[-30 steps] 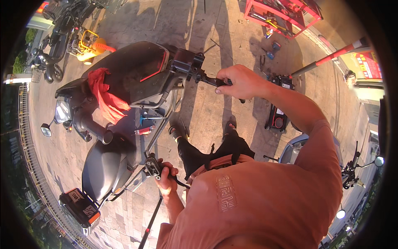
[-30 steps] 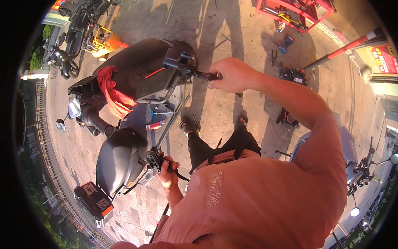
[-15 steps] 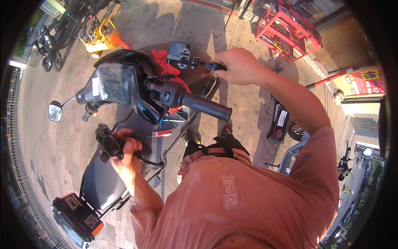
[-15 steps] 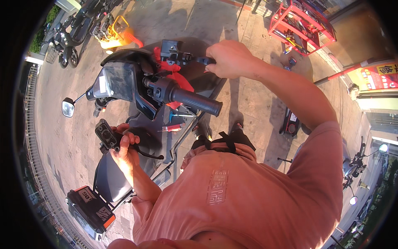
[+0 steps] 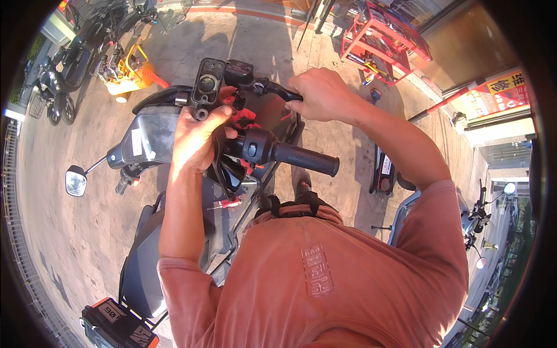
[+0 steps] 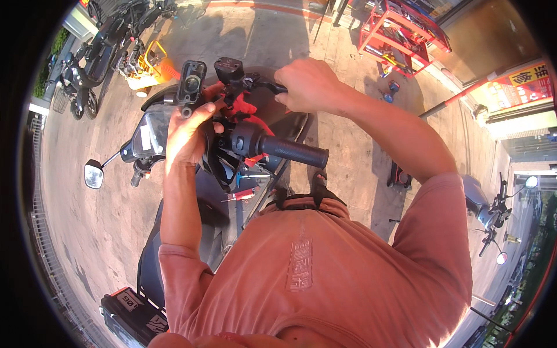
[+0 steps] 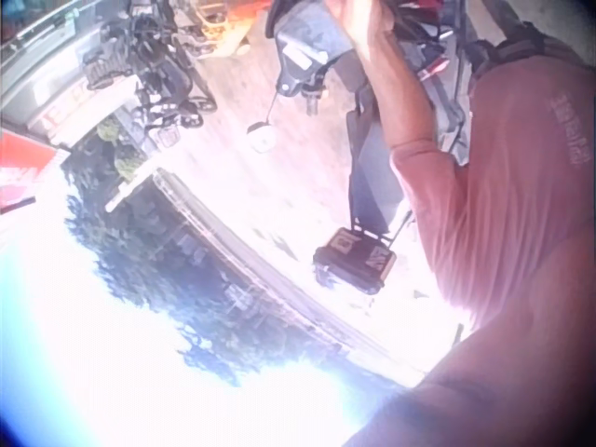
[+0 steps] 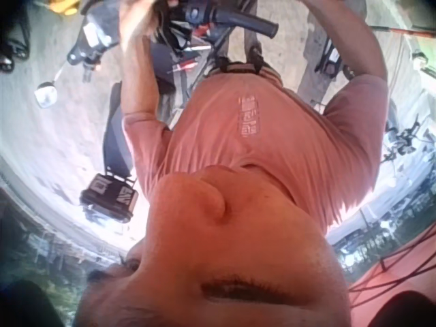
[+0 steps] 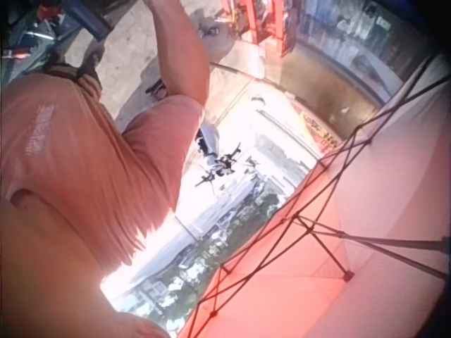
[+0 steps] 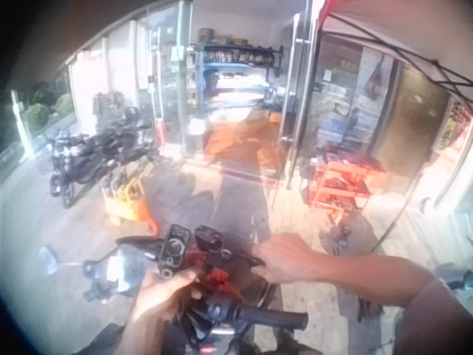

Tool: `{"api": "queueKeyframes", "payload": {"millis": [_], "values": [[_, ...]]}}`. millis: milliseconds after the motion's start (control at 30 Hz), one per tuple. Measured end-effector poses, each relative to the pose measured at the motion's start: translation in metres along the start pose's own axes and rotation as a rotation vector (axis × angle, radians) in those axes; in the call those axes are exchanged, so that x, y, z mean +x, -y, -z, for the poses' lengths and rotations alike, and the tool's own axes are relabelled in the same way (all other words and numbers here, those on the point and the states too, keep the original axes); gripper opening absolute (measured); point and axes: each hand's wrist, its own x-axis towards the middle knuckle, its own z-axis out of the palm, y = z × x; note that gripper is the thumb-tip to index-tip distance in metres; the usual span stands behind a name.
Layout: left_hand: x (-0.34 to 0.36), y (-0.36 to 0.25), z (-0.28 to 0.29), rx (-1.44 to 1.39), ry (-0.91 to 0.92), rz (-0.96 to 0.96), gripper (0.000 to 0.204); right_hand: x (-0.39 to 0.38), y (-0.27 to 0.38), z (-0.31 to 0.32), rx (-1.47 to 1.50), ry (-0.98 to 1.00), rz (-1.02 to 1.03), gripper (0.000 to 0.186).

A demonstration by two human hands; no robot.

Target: The person uses a screwdriver to loosen and remove a screw from the motorcycle's left handlebar assembly. They then detach the brake lever and a small black component, wipe their hands with a red cloth, and reattach the components to the handlebar, securing them with the screw.

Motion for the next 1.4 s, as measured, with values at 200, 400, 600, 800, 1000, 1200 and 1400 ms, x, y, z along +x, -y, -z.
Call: {"api": "queueKeyframes", "payload": {"millis": [200, 400, 600, 800, 1000, 1200, 1400], "values": [[-0.009, 0.001, 0.0, -0.103, 0.065, -0.03, 0.036, -0.007, 0.002, 0.004, -0.026, 0.046, 0.015, 0.021], [-0.036, 0.007, 0.017, 0.108, -0.08, -0.046, 0.04, -0.011, 0.004, -0.013, -0.104, -0.072, 0.119, 0.019], [-0.063, 0.023, 0.043, -0.047, -0.226, -0.079, 0.041, -0.01, 0.007, -0.026, -0.165, -0.084, 0.162, 0.018], [-0.078, 0.036, 0.051, -0.12, -0.269, -0.096, 0.038, -0.014, 0.018, -0.027, -0.207, -0.077, 0.204, 0.011], [-0.082, 0.04, 0.049, -0.142, -0.229, -0.034, 0.038, -0.013, 0.021, -0.02, -0.261, -0.031, 0.225, 0.01], [-0.085, 0.046, 0.04, -0.324, -0.284, -0.015, 0.039, -0.013, 0.024, -0.018, -0.244, -0.034, 0.235, 0.011], [-0.098, 0.05, 0.029, -0.514, -0.311, 0.058, 0.042, -0.014, 0.024, -0.02, -0.229, -0.01, 0.227, 0.012]]}}
